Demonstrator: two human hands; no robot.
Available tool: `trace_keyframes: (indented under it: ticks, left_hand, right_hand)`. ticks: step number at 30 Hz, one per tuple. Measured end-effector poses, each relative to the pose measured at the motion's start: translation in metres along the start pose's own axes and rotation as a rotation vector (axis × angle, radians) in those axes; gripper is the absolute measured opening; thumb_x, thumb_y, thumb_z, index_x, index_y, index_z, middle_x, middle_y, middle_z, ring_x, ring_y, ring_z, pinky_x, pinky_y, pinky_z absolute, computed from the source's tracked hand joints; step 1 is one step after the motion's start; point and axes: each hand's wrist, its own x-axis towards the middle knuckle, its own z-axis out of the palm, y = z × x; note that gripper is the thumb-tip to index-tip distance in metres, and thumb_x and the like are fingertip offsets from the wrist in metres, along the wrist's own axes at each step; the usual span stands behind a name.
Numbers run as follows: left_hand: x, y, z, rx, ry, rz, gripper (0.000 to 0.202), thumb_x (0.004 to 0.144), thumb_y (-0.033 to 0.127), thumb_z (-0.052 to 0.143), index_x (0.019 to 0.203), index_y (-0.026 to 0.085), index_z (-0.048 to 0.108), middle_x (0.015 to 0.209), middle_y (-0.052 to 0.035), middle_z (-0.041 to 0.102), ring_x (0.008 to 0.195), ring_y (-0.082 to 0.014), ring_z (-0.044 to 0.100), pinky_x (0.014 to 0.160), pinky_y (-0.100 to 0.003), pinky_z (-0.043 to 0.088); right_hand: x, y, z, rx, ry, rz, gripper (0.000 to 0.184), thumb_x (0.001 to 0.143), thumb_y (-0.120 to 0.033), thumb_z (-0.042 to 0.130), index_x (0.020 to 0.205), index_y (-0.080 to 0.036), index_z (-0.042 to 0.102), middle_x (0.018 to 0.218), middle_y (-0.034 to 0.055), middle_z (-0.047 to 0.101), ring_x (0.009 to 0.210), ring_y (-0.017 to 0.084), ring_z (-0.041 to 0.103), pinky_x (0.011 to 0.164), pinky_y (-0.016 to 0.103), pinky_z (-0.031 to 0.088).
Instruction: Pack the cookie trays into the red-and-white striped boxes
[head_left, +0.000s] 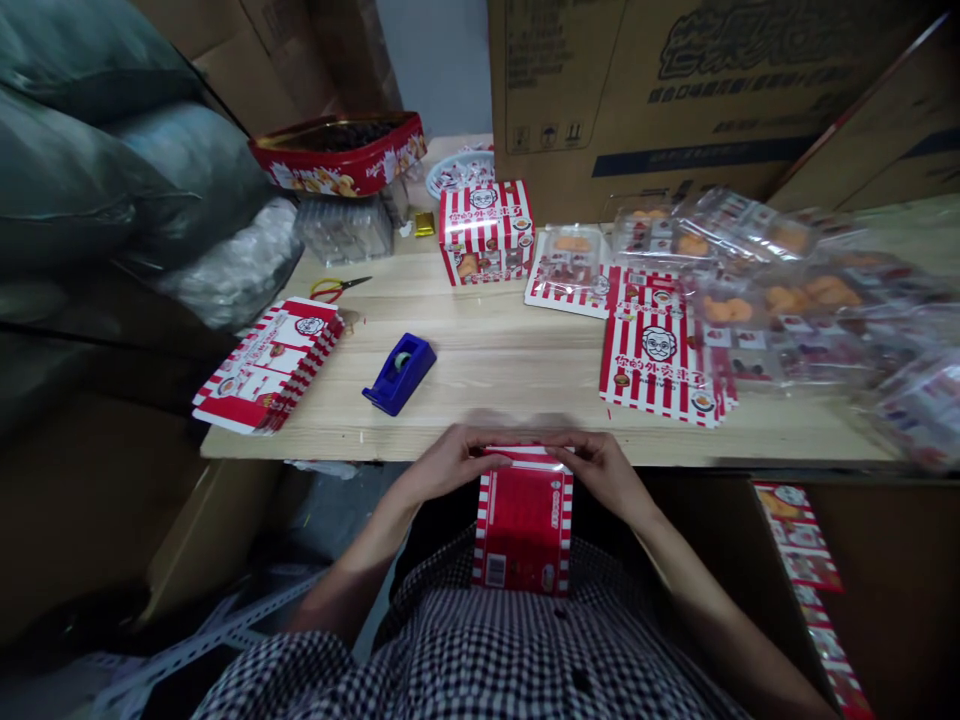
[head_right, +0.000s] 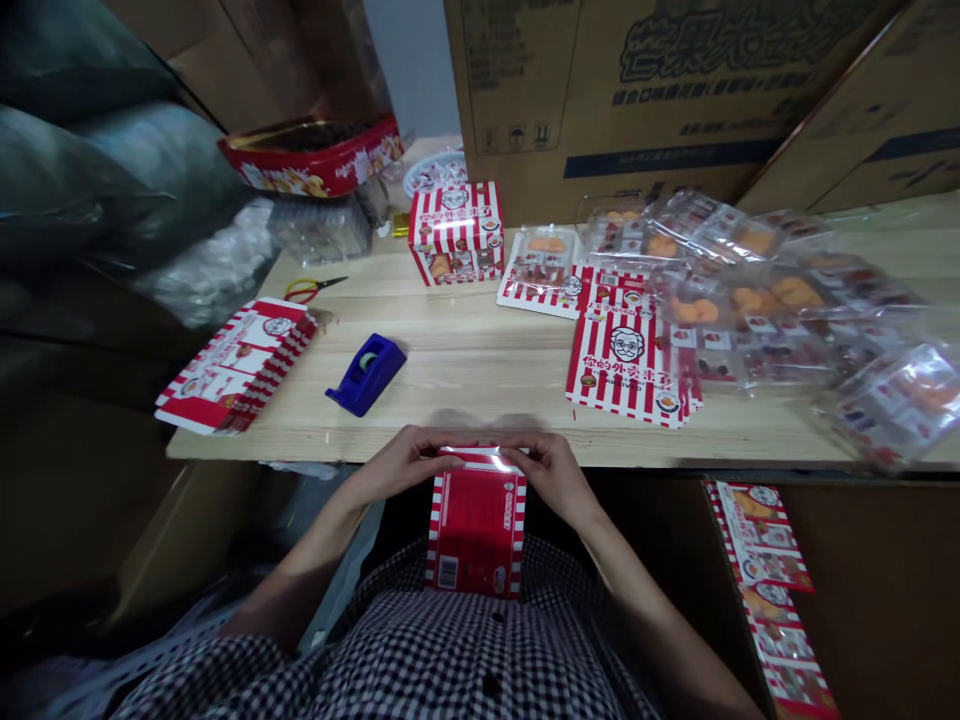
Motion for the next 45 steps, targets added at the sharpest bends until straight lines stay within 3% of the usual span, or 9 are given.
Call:
trace_keyframes:
  ticks: [3, 5, 9, 13, 19, 24, 28, 40, 45]
  left_hand:
    - [-0.004, -0.014, 0.008, -0.036, 0.09, -0.027, 0.034, 0.088, 0.034, 0.067, 0.118, 0.021, 0.075, 0.114, -0.0098, 0.076, 0.106, -0.0276, 0.069, 0.095, -0.04, 0.054]
    - [-0.003, -0.02, 0.009, -0.055, 0.083, -0.034, 0.033, 0.088, 0.035, 0.067, 0.118, 0.021, 0.075, 0.115, -0.0094, 0.076, 0.109, -0.0277, 0.069, 0.098, -0.04, 0.052]
    - [0.002, -0.018, 0.004, -0.087, 0.017, -0.079, 0.037, 0.088, 0.036, 0.068, 0.121, 0.022, 0.073, 0.113, -0.0083, 0.076, 0.104, -0.0263, 0.07, 0.093, -0.039, 0.054]
    - [0.006, -0.014, 0.0, -0.119, -0.046, -0.124, 0.04, 0.088, 0.036, 0.068, 0.125, 0.02, 0.071, 0.111, -0.0083, 0.077, 0.098, -0.0248, 0.071, 0.091, -0.038, 0.054]
    - [0.005, -0.017, 0.001, -0.142, 0.0, -0.125, 0.038, 0.087, 0.038, 0.069, 0.121, 0.02, 0.073, 0.111, -0.0089, 0.077, 0.097, -0.0243, 0.071, 0.087, -0.035, 0.054]
    - [0.005, -0.023, 0.002, -0.128, 0.032, -0.131, 0.037, 0.086, 0.039, 0.07, 0.117, 0.019, 0.075, 0.111, -0.0101, 0.077, 0.103, -0.0256, 0.069, 0.089, -0.036, 0.054]
    - [0.007, -0.03, 0.005, -0.142, 0.017, -0.126, 0.038, 0.088, 0.04, 0.068, 0.12, 0.019, 0.073, 0.116, -0.0094, 0.075, 0.107, -0.026, 0.068, 0.095, -0.037, 0.052]
    - [0.003, -0.025, 0.012, -0.141, 0.076, -0.135, 0.032, 0.09, 0.037, 0.066, 0.117, 0.021, 0.075, 0.115, -0.0089, 0.075, 0.105, -0.024, 0.069, 0.094, -0.037, 0.052]
    - [-0.002, -0.02, 0.012, -0.082, 0.086, -0.089, 0.032, 0.091, 0.036, 0.065, 0.119, 0.023, 0.073, 0.12, -0.0086, 0.074, 0.111, -0.0243, 0.068, 0.1, -0.039, 0.05]
  right_hand:
    - [-0.008, 0.001, 0.0, 0.05, -0.038, -0.018, 0.024, 0.088, -0.044, 0.069, 0.104, -0.029, 0.079, 0.103, 0.0045, 0.079, 0.104, 0.027, 0.07, 0.098, 0.045, 0.051]
    - [-0.006, -0.001, -0.006, 0.121, -0.108, 0.023, 0.026, 0.087, -0.045, 0.07, 0.105, -0.028, 0.079, 0.105, 0.0043, 0.079, 0.103, 0.025, 0.071, 0.099, 0.045, 0.051]
    - [0.012, -0.006, -0.026, 0.194, -0.216, 0.161, 0.025, 0.074, -0.04, 0.082, 0.093, -0.024, 0.08, 0.09, 0.0029, 0.08, 0.08, 0.019, 0.074, 0.081, 0.037, 0.058]
    - [0.032, -0.006, -0.036, 0.141, -0.295, 0.188, 0.022, 0.065, -0.035, 0.087, 0.08, -0.021, 0.08, 0.072, 0.0011, 0.078, 0.061, 0.015, 0.069, 0.066, 0.03, 0.058]
    - [0.031, 0.006, -0.021, 0.139, -0.177, 0.128, 0.02, 0.067, -0.036, 0.087, 0.078, -0.02, 0.081, 0.07, 0.0018, 0.077, 0.06, 0.014, 0.068, 0.063, 0.028, 0.055]
    - [0.002, 0.005, -0.01, 0.168, -0.095, 0.067, 0.027, 0.082, -0.045, 0.075, 0.099, -0.025, 0.08, 0.093, 0.0037, 0.08, 0.088, 0.02, 0.073, 0.086, 0.037, 0.057]
    - [-0.019, 0.002, -0.011, 0.195, -0.094, 0.032, 0.038, 0.083, -0.044, 0.075, 0.118, -0.028, 0.074, 0.111, 0.0052, 0.077, 0.105, 0.023, 0.071, 0.097, 0.042, 0.055]
    - [-0.026, 0.006, -0.011, 0.09, -0.074, -0.058, 0.034, 0.09, -0.039, 0.068, 0.122, -0.03, 0.071, 0.119, 0.0061, 0.075, 0.111, 0.024, 0.07, 0.102, 0.049, 0.053]
    - [-0.029, 0.005, -0.005, -0.061, -0.029, -0.137, 0.025, 0.095, -0.034, 0.061, 0.117, -0.032, 0.073, 0.123, 0.0042, 0.074, 0.123, 0.024, 0.064, 0.111, 0.055, 0.043]
